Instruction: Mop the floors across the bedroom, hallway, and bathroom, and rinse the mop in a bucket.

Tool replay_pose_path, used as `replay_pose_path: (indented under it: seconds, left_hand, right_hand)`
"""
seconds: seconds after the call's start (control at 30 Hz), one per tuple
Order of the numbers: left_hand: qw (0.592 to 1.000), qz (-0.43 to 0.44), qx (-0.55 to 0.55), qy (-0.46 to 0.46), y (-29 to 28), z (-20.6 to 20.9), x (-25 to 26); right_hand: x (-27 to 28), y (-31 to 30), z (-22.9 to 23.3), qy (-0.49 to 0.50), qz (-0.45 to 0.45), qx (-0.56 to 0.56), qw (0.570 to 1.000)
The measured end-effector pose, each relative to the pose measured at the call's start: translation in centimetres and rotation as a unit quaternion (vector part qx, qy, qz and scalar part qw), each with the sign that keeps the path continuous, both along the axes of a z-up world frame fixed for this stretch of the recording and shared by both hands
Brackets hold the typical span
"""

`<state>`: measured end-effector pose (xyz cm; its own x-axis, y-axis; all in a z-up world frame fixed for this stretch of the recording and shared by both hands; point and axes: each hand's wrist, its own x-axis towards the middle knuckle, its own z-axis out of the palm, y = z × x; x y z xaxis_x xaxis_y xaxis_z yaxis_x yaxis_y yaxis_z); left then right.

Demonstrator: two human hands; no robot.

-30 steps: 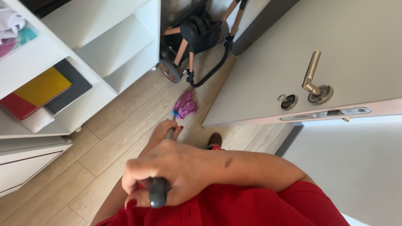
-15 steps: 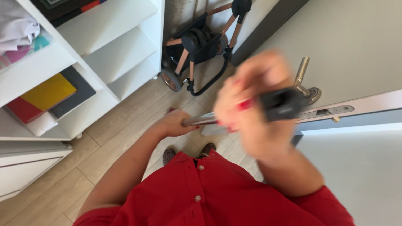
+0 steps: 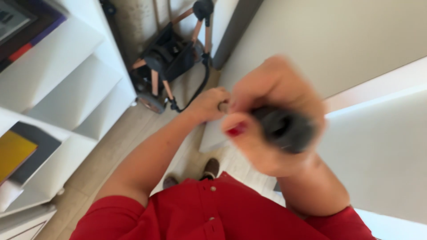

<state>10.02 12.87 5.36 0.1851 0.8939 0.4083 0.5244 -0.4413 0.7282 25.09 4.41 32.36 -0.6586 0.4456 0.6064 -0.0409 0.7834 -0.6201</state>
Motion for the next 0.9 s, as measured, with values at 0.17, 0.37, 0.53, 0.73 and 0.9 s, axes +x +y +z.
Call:
replay_pose_path:
  seconds: [0.17, 0.37, 0.53, 0.73, 0.9]
  left_hand:
    - [0.996, 0.092, -0.016, 0.005, 5.9, -1.4, 1.1]
    - [0.978, 0.173, 0.100, -0.062, 9.5, -13.3, 0.3]
    - [0.742, -0.031, -0.268, -0.614, 7.4, -20.8, 0.1]
    - [0.598, 0.126, -0.400, -0.683, 1.5, -15.3, 1.5]
    - [0.860, 0.063, -0.270, -0.429, -1.4, -15.9, 0.1]
  right_hand:
    - [0.5, 3.7, -4.4, -0.007, 0.030, -0.022, 0.999]
    - [-2.1, 5.7, -12.3, -0.042, 0.102, 0.040, 0.993]
    - [-2.5, 7.9, -20.9, -0.100, 0.113, -0.019, 0.988]
    - [-2.0, 6.2, -23.4, -0.160, 0.094, -0.074, 0.980]
    - [-3.3, 3.3, -21.1, -0.171, 0.110, -0.096, 0.974]
